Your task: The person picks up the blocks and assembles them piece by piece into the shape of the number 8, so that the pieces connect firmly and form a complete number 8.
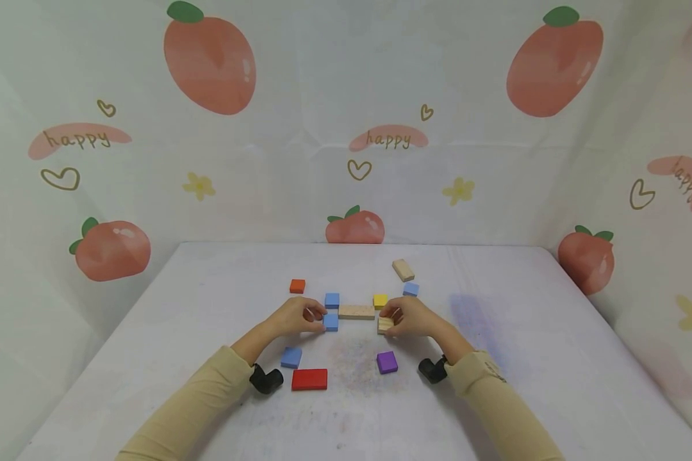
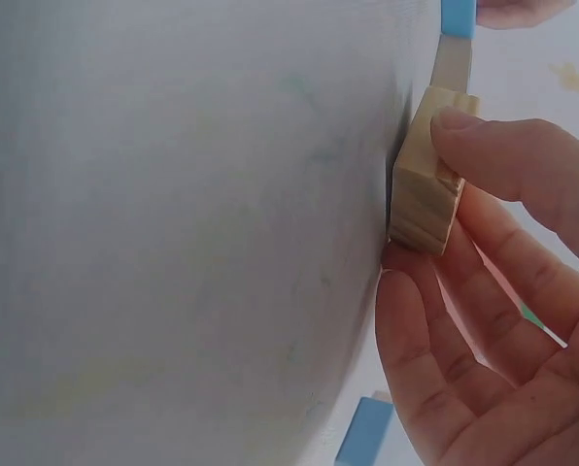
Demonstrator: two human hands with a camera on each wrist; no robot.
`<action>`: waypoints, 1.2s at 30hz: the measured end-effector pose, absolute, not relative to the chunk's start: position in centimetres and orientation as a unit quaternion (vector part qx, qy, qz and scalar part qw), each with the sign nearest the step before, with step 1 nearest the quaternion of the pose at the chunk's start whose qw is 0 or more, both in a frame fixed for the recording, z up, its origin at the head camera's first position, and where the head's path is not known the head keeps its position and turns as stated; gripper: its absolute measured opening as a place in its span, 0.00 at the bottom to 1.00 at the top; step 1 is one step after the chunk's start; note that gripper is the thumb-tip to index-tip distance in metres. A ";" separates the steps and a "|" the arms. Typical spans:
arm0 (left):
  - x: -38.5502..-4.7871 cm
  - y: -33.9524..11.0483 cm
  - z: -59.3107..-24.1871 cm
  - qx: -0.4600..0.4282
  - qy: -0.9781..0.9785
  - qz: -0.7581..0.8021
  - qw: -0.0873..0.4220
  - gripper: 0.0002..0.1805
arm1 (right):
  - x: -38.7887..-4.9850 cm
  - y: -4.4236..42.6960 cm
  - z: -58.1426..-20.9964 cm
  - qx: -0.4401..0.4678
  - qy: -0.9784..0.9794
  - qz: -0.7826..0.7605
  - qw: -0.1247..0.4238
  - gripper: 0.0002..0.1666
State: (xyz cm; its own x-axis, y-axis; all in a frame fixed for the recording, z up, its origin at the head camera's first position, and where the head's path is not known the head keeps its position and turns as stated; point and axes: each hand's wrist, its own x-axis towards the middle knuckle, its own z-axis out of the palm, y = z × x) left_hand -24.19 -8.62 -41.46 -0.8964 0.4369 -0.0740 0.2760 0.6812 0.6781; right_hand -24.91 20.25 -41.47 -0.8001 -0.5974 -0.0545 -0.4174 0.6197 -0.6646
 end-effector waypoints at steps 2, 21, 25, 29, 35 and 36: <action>-24.2 -8.6 -41.5 0.196 0.909 0.348 0.116 0.15 | -24.9 20.2 -41.5 -0.285 0.890 -0.329 0.136 0.18; -24.2 -8.7 -41.5 0.198 0.909 0.348 0.118 0.15 | -25.1 19.6 -41.4 -0.285 0.893 -0.321 0.136 0.18; -24.2 -8.7 -41.5 0.196 0.909 0.349 0.116 0.15 | -25.1 19.6 -41.5 -0.285 0.893 -0.321 0.135 0.19; -24.3 -8.6 -41.6 0.194 0.910 0.348 0.114 0.15 | -25.2 19.6 -41.5 -0.283 0.893 -0.323 0.136 0.19; -24.3 -8.6 -41.7 0.192 0.911 0.347 0.115 0.15 | -25.2 19.5 -41.5 -0.280 0.892 -0.326 0.138 0.19; -24.3 -8.6 -41.7 0.191 0.911 0.347 0.116 0.15 | -25.2 19.5 -41.5 -0.280 0.892 -0.327 0.139 0.19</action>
State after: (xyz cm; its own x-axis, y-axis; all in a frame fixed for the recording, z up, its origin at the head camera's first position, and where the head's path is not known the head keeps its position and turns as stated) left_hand -24.30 -8.64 -41.66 -0.9004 0.4278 -0.0795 0.2664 0.6864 0.6767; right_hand -25.16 19.51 -41.48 -0.8052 -0.5894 -0.0650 -0.4081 0.6303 -0.6604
